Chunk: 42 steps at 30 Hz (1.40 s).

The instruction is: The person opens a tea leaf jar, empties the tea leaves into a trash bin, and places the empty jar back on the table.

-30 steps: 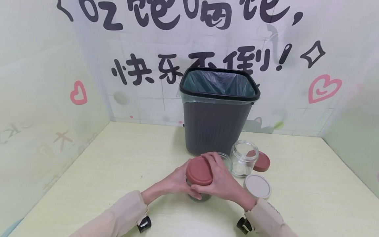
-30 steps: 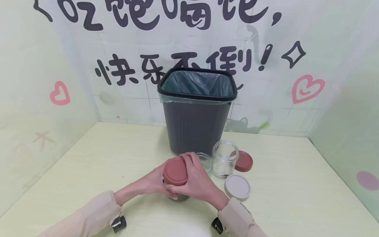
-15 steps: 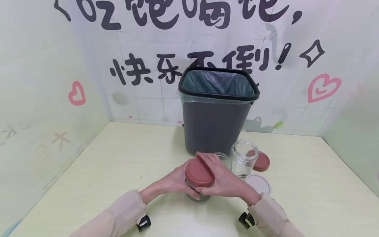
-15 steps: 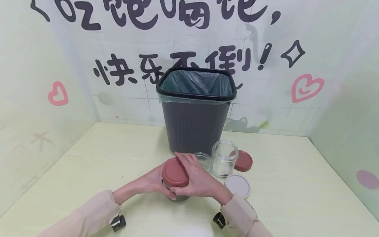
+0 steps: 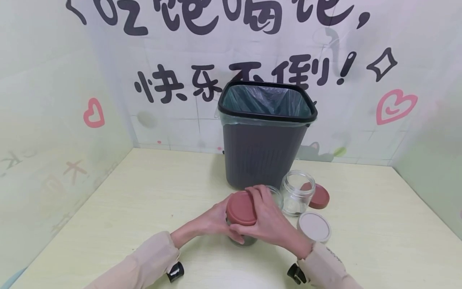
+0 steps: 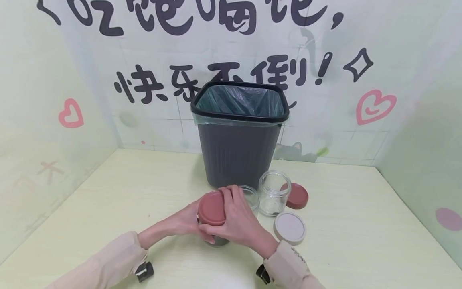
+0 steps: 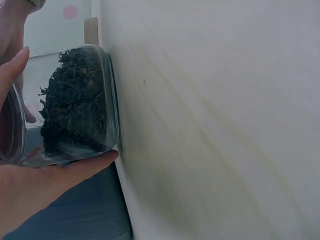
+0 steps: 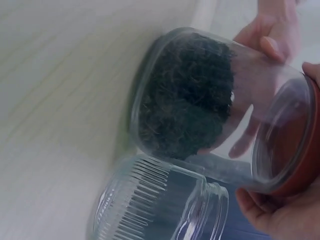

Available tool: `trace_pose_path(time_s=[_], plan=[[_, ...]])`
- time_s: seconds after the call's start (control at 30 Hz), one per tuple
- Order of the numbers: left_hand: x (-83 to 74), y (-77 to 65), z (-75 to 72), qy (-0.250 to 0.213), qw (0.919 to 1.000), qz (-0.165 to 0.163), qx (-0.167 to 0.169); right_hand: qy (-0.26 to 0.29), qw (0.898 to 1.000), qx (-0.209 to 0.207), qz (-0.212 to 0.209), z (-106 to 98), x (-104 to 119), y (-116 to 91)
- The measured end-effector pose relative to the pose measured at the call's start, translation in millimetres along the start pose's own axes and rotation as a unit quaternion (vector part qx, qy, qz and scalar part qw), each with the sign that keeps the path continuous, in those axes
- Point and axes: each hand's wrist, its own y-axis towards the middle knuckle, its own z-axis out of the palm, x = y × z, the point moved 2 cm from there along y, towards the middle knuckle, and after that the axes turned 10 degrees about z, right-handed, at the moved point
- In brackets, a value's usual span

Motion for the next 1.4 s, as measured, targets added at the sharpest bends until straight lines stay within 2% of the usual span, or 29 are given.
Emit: trace_pose_path(time_s=[0.3, 0.47, 0.53, 0.6, 0.73, 0.83, 0.9, 1.0, 1.13, 1.27, 1.4], plan=[[-0.1, -0.2, 0.3, -0.01, 0.9999, -0.002, 0.0, 0.052, 0.991, 0.118, -0.026, -10, -3, 7], [-0.9, -0.6, 0.3, -0.005, 1.0, 0.0, -0.002, 0.065, 0.985, 0.153, -0.047, -14, -2, 7], [-1.0, -0.9, 0.3, -0.003, 1.0, 0.0, -0.001, 0.061, 0.986, 0.15, -0.046, -14, -1, 6], [-0.9, -1.1, 0.3, -0.002, 1.0, 0.002, 0.0, 0.044, 0.99, 0.13, -0.027, -12, 0, 5], [-1.2, -1.3, 0.1, -0.006, 0.9999, 0.012, 0.006, -0.023, 0.999, 0.03, 0.011, -7, 5, 0], [-1.9, -0.8, -0.3, -0.001, 0.9998, 0.02, 0.007, -0.081, 0.996, -0.042, 0.015, -4, 10, -1], [-2.4, -0.3, -0.6, 0.001, 0.9997, 0.023, 0.007, -0.108, 0.992, -0.065, 0.015, -2, 13, -1], [-2.0, 0.3, -0.8, 0.002, 0.9998, 0.019, 0.008, -0.122, 0.99, -0.066, 0.018, -1, 14, -2], [-1.5, 0.8, -0.8, -0.004, 0.9999, 0.007, 0.007, -0.101, 0.994, -0.047, 0.019, -1, 14, -1], [-1.2, 0.9, -0.5, -0.009, 1.0, 0.001, 0.005, -0.044, 0.999, 0.0, 0.024, -3, 11, 1], [-0.9, 0.3, -0.4, -0.015, 0.9999, 0.002, 0.004, 0.012, 0.998, 0.061, 0.023, -7, 8, 3]])
